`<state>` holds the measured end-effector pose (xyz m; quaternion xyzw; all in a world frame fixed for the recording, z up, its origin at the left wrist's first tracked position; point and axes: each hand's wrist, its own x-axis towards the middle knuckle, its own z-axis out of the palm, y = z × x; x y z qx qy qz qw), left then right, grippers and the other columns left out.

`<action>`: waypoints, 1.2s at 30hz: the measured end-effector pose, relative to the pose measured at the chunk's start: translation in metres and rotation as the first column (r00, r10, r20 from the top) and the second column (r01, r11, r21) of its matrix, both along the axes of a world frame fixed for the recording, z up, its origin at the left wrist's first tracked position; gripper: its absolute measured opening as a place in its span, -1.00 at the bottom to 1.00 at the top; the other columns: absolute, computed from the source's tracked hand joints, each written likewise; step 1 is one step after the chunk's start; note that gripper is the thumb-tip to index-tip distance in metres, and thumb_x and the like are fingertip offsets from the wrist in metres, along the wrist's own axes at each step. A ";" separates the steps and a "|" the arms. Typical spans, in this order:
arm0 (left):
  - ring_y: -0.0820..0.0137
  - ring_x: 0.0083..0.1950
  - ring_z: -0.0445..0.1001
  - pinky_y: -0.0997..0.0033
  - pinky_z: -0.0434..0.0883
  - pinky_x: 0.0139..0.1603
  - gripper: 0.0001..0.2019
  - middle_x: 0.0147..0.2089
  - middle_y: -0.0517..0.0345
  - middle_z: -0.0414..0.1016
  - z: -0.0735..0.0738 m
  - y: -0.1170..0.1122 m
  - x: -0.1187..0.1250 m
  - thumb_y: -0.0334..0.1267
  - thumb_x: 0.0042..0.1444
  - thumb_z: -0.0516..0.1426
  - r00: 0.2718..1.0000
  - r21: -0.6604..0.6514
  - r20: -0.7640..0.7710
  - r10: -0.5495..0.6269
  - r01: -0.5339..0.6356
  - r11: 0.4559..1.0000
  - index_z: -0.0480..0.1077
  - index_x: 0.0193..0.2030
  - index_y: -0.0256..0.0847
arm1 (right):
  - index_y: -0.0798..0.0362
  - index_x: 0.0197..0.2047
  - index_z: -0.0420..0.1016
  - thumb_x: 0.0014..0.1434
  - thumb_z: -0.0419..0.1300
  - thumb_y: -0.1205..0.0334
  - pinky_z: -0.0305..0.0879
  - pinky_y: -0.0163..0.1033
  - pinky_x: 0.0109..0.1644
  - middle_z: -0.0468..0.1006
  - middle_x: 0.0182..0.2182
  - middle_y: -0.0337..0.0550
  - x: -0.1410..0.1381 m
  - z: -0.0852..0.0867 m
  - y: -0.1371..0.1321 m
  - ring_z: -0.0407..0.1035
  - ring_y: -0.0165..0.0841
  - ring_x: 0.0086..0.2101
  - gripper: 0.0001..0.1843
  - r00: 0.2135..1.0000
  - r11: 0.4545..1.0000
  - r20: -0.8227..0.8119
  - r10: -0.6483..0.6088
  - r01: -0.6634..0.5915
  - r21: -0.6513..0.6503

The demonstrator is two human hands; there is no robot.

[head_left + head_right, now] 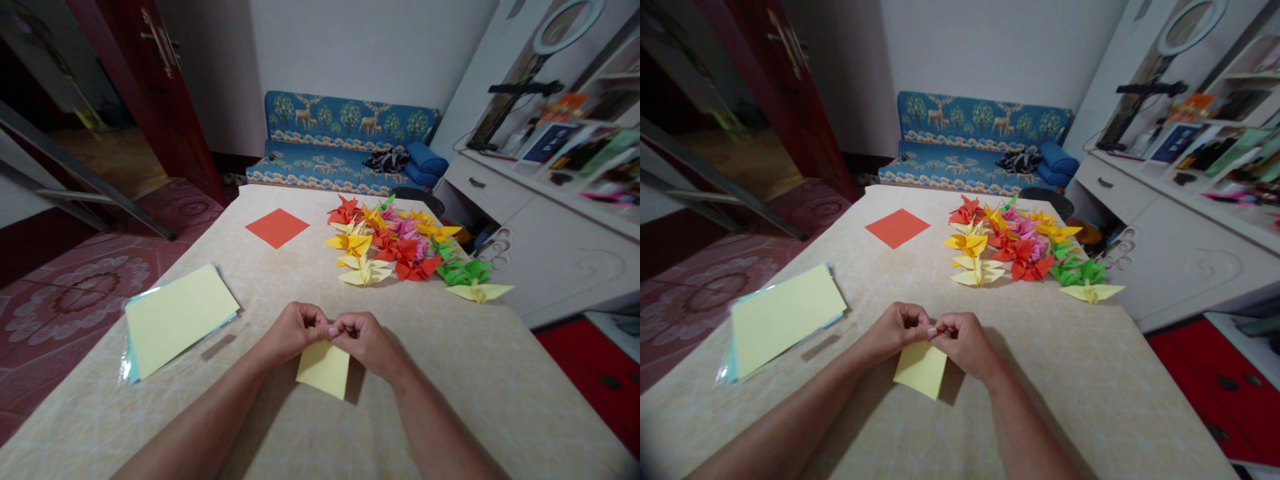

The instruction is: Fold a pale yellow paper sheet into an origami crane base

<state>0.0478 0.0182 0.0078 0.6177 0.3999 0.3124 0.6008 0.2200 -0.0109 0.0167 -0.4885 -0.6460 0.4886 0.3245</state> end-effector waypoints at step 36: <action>0.61 -0.66 -0.01 0.58 -0.01 -0.61 -0.57 -0.71 0.37 0.03 -0.010 0.015 -0.005 0.01 0.11 0.10 0.795 -0.183 0.412 0.446 -0.407 0.895 0.17 -0.61 -0.25 | 0.07 -0.60 0.20 0.04 0.24 -0.01 -0.17 -0.42 -0.64 0.09 -0.74 -0.44 0.007 -0.016 0.013 -0.04 -0.58 -0.70 -0.58 0.780 0.909 -0.467 -0.417 0.352 -0.223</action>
